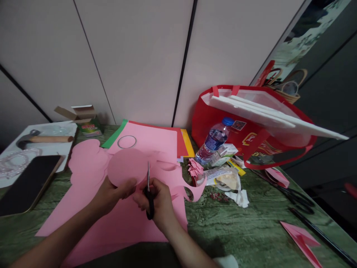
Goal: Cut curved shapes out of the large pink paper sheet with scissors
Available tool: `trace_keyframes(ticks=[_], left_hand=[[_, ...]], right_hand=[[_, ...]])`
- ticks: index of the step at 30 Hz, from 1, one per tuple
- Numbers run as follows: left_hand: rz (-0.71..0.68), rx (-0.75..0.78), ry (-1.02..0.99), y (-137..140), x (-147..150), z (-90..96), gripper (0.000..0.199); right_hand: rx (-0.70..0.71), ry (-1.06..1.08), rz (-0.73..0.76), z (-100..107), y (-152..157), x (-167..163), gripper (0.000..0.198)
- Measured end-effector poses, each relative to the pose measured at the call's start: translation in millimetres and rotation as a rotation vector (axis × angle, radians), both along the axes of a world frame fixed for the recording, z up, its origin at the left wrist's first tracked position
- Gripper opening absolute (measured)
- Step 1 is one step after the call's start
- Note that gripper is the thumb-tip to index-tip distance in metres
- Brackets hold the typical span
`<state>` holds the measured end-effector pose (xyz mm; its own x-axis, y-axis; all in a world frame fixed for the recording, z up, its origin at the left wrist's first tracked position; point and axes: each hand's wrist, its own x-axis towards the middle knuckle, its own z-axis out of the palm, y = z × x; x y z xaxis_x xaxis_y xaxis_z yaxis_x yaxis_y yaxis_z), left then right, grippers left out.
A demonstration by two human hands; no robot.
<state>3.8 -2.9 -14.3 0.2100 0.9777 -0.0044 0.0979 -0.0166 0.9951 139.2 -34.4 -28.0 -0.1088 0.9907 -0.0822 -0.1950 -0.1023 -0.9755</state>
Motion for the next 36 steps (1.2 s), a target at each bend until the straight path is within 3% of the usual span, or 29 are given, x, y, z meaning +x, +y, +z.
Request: trace_keyframes(ticks=[12, 22, 29, 36], left_hand=[[-0.006, -0.068, -0.067, 1, -1, -4.0, 0.027], [0.008, 0.025, -0.185, 2, -5, -10.8, 0.04], [0.076, 0.022, -0.051, 1, 0, -2.6, 0.043], [0.144, -0.049, 0.068, -3, 1, 1.6, 0.031]], right_hand=[[0.0, -0.01, 0.016, 3, -1, 1, 0.019], [-0.025, 0.009, 0.016, -4, -1, 0, 0.024], [-0.038, 0.008, 0.045, -4, -3, -3, 0.026], [-0.051, -0.006, 0.055, -4, -3, -5, 0.026]])
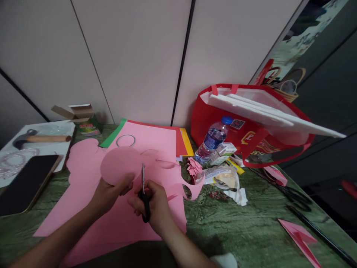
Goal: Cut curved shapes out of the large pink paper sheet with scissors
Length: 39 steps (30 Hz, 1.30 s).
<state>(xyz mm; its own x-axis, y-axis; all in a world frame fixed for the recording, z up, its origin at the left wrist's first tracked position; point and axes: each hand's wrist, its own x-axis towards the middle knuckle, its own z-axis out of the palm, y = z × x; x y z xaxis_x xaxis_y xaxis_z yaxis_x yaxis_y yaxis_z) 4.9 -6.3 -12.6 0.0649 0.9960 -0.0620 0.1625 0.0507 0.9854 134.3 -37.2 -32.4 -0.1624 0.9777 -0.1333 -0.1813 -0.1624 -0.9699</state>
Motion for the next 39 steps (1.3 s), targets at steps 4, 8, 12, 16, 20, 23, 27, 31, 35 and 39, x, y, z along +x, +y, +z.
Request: trace_keyframes(ticks=[4, 8, 12, 16, 20, 23, 27, 31, 35, 39], left_hand=[[-0.001, -0.001, -0.032, 0.1, -0.3, -0.5, 0.027], [-0.041, 0.021, -0.014, -0.1, 1.4, -0.2, 0.023], [-0.076, 0.008, -0.001, -1.2, 3.7, -0.6, 0.018], [-0.095, 0.003, 0.0, -1.5, 3.9, -2.0, 0.015], [-0.078, 0.007, -0.003, -1.2, 2.7, -2.7, 0.019], [-0.075, 0.008, -0.006, -1.2, 2.5, -2.6, 0.019], [-0.076, 0.008, -0.015, -1.2, 2.1, -2.9, 0.019], [-0.089, 0.007, 0.001, -0.8, 1.5, -2.0, 0.019], [-0.097, 0.02, 0.0, -0.4, 1.7, 0.0, 0.02], [-0.104, 0.032, -0.015, -0.2, 1.6, 0.2, 0.014]], right_hand=[[0.036, -0.01, -0.019, -3.3, 1.7, 1.0, 0.024], [0.084, 0.009, -0.042, -5.4, 4.2, 2.7, 0.026], [0.14, 0.015, -0.05, -3.5, 4.9, 4.4, 0.03], [0.154, 0.023, -0.047, -2.9, 4.7, 4.5, 0.033], [0.143, 0.015, -0.046, -5.6, 5.7, 3.6, 0.033], [0.143, 0.013, -0.042, -6.1, 6.1, 3.5, 0.033], [0.137, 0.023, -0.032, -2.8, 5.2, 4.1, 0.031], [0.132, 0.002, -0.033, 0.7, 4.4, 4.5, 0.031], [0.135, -0.004, -0.03, -1.0, 4.8, 4.0, 0.03], [0.134, 0.006, -0.035, -4.1, 4.7, 3.9, 0.029]])
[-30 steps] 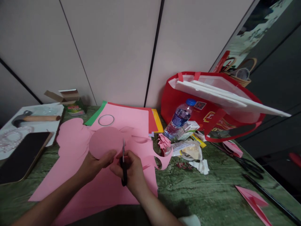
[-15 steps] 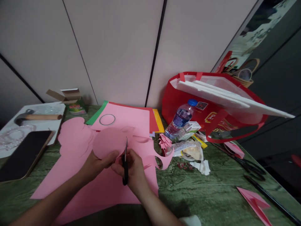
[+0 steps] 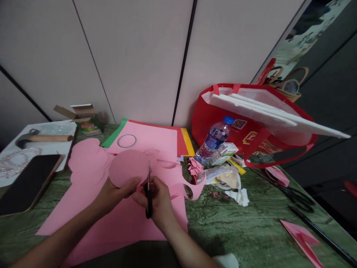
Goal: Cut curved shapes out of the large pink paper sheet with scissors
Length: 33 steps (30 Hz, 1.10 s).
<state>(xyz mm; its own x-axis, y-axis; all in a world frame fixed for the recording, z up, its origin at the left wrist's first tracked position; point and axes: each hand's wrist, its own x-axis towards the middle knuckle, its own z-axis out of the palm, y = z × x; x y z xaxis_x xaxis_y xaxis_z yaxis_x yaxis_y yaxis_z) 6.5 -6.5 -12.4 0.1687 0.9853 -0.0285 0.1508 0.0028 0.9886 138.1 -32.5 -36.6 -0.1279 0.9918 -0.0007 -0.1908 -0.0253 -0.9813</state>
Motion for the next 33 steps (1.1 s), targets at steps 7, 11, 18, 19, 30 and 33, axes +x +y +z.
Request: trace_keyframes(ticks=[7, 11, 18, 19, 30, 33], left_hand=[[-0.088, 0.015, -0.092, -1, 4, 7.5, 0.019], [-0.122, 0.006, -0.163, -2, 6, 10.7, 0.022], [-0.132, -0.013, -0.182, 0, 4, 5.0, 0.021], [-0.127, -0.016, -0.176, 0, 4, 4.4, 0.02], [-0.016, -0.043, -0.041, 3, -2, -4.8, 0.029], [-0.008, -0.053, -0.026, 4, -2, -5.7, 0.028]], right_hand=[[-0.01, -0.018, -0.01, 0, 0, 0, 0.028], [-0.016, -0.013, -0.013, 0, 0, 0, 0.028], [-0.019, -0.011, -0.021, 2, -1, 0, 0.023], [-0.024, -0.012, -0.023, 2, -1, 0, 0.022], [-0.074, -0.006, -0.034, 6, -3, 0, 0.018], [-0.095, -0.007, -0.042, 7, -2, 0, 0.019]])
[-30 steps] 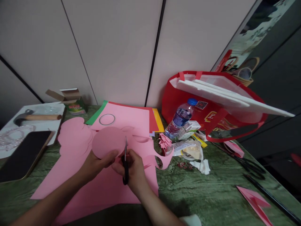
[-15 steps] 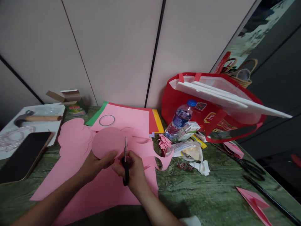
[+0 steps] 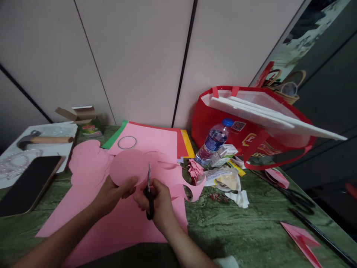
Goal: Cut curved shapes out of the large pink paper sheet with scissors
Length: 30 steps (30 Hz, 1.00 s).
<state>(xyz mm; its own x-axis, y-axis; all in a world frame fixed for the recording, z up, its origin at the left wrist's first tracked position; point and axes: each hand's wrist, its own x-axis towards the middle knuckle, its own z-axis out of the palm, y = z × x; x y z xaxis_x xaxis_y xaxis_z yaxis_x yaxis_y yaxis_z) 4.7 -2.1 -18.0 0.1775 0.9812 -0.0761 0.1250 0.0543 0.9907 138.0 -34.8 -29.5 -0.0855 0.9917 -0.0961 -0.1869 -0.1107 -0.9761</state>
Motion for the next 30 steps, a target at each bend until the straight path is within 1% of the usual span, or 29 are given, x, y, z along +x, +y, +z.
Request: trace_keyframes(ticks=[4, 9, 14, 19, 22, 30], left_hand=[[0.008, -0.012, 0.006, 0.3, 0.4, 1.9, 0.027], [0.02, -0.018, 0.006, 0.8, -1.5, 1.2, 0.03], [0.028, -0.022, -0.008, -0.5, -2.2, -1.0, 0.031], [0.042, 0.037, 0.001, -1.4, -1.7, 3.5, 0.037], [0.057, 0.041, -0.001, -0.7, -1.2, 5.4, 0.039], [0.044, 0.045, 0.01, 1.0, -3.3, -0.3, 0.037]], right_hand=[[-0.013, -0.008, -0.002, 3.8, 0.1, -1.0, 0.02], [-0.033, -0.007, 0.004, 6.7, 0.1, -1.4, 0.021], [-0.028, 0.007, 0.005, 4.8, -0.5, 0.0, 0.023], [-0.027, 0.017, -0.002, 0.7, 0.2, -0.7, 0.024], [-0.03, 0.013, -0.02, -1.0, 1.0, -1.7, 0.022], [-0.007, -0.004, -0.029, 0.2, 0.7, -1.5, 0.018]])
